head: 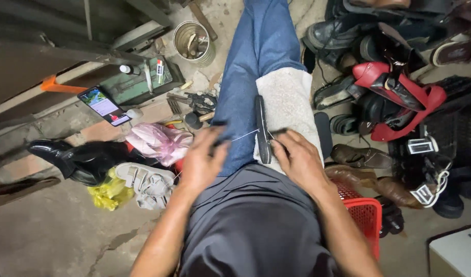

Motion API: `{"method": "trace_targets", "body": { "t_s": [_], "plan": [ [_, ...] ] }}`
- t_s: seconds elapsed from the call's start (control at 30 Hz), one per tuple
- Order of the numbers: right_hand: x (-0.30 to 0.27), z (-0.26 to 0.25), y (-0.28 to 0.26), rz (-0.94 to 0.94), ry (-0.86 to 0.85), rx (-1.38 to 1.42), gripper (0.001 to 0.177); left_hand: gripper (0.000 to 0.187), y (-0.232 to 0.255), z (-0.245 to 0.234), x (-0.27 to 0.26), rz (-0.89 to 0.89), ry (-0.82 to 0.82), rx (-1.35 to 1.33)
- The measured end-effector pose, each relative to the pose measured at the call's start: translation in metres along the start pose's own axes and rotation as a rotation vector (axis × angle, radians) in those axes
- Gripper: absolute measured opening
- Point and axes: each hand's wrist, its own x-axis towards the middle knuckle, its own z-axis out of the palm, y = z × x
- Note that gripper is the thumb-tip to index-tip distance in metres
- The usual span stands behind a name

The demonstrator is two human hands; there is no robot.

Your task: The person sits on a chair and sews a black shoe using a needle and white thread. They hold the shoe on their lap, which is covered by a white cloth, and repeatedly push the needle through the sole while pulling the thread tight.

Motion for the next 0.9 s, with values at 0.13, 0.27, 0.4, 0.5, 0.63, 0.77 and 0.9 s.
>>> {"method": "trace_targets", "body": {
  "t_s": [0.13, 0.27, 0.4, 0.5, 0.63, 0.77, 0.9],
  "plan": [
    [-0.014, 0.001, 0.02, 0.077, 0.112, 0.159, 0.038, 0.02, 0.014, 0.026, 0.004, -0.035, -0.138, -0.087],
    [-0.021, -0.005, 0.028, 0.028, 0.188, 0.817, 0.031, 0.019, 0.014, 0.043, 0.0, -0.124, -0.183, -0.299],
    [-0.027, 0.003, 0.043, 0.026, 0.219, 1.432, 0.022, 0.024, 0.028, 0.039, 0.002, -0.116, -0.177, -0.362],
    [-0.017, -0.005, 0.039, 0.013, 0.059, 0.825, 0.058, 0.026, 0.034, 0.042, 0.004, -0.107, -0.202, -0.352],
    [-0.015, -0.017, 0.027, 0.058, -0.084, 0.376, 0.05, 0.028, 0.031, 0.056, 0.006, -0.11, -0.244, -0.331],
    [-0.035, 0.001, 0.055, 0.088, 0.04, 0.426, 0.036, 0.03, 0.033, 0.066, 0.012, -0.069, -0.284, -0.299],
    [-0.046, 0.008, 0.065, 0.137, 0.18, 0.426, 0.044, 0.033, 0.038, 0.075, 0.018, -0.041, -0.33, -0.194]
  ]
}}
